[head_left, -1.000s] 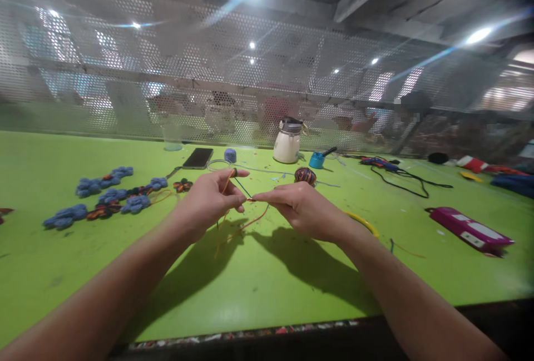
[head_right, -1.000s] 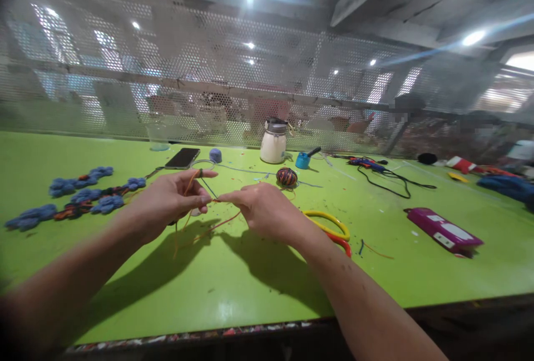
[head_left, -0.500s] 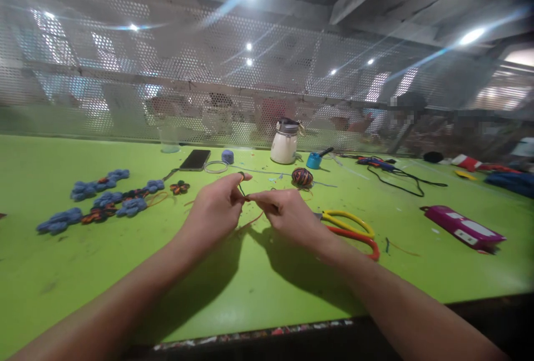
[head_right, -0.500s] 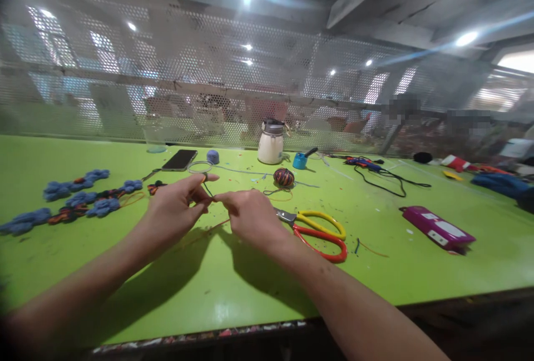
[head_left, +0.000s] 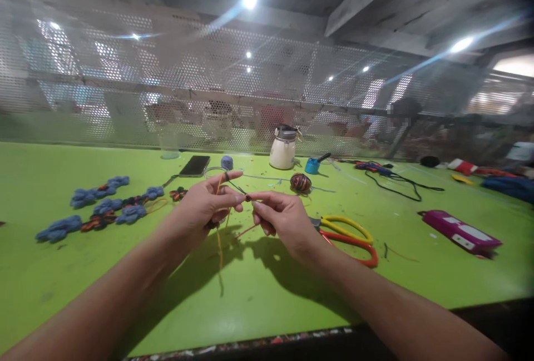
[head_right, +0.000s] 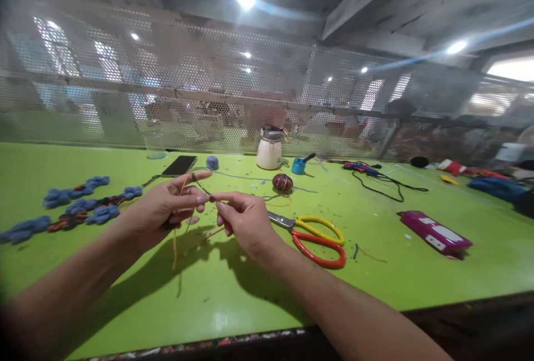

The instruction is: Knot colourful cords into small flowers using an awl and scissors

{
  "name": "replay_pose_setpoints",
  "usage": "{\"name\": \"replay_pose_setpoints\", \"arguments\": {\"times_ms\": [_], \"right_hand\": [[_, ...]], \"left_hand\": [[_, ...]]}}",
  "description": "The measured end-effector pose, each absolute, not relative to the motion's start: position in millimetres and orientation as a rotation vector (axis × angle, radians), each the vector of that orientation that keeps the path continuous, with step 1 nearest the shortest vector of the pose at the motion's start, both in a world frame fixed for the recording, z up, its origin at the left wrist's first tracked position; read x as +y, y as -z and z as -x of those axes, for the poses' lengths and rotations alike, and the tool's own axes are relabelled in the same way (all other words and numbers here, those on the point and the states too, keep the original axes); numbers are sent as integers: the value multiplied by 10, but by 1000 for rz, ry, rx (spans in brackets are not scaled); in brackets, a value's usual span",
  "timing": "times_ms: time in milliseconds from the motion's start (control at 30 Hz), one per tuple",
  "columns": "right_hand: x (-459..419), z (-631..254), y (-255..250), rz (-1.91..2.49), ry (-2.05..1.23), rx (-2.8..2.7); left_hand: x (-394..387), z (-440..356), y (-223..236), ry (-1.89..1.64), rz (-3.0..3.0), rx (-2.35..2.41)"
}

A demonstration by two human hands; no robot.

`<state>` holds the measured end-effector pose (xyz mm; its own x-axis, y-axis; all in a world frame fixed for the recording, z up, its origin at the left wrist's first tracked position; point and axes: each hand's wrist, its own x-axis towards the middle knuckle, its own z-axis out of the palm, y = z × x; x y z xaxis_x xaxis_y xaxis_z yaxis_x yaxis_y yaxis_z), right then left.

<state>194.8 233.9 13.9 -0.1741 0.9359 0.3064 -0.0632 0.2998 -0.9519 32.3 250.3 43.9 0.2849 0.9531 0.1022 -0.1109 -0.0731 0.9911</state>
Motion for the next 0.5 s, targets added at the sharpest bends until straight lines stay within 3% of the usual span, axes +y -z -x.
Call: {"name": "replay_pose_setpoints", "arguments": {"times_ms": [333, 500], "right_hand": [[2391, -2140, -173, 914, -63, -2225], [2376, -2162, -225, 1057, 128, -2376]], "left_hand": [[2526, -179, -540, -1045, -1377, 950], [2529, -174, -538, -1072, -1421, 1014]]}}
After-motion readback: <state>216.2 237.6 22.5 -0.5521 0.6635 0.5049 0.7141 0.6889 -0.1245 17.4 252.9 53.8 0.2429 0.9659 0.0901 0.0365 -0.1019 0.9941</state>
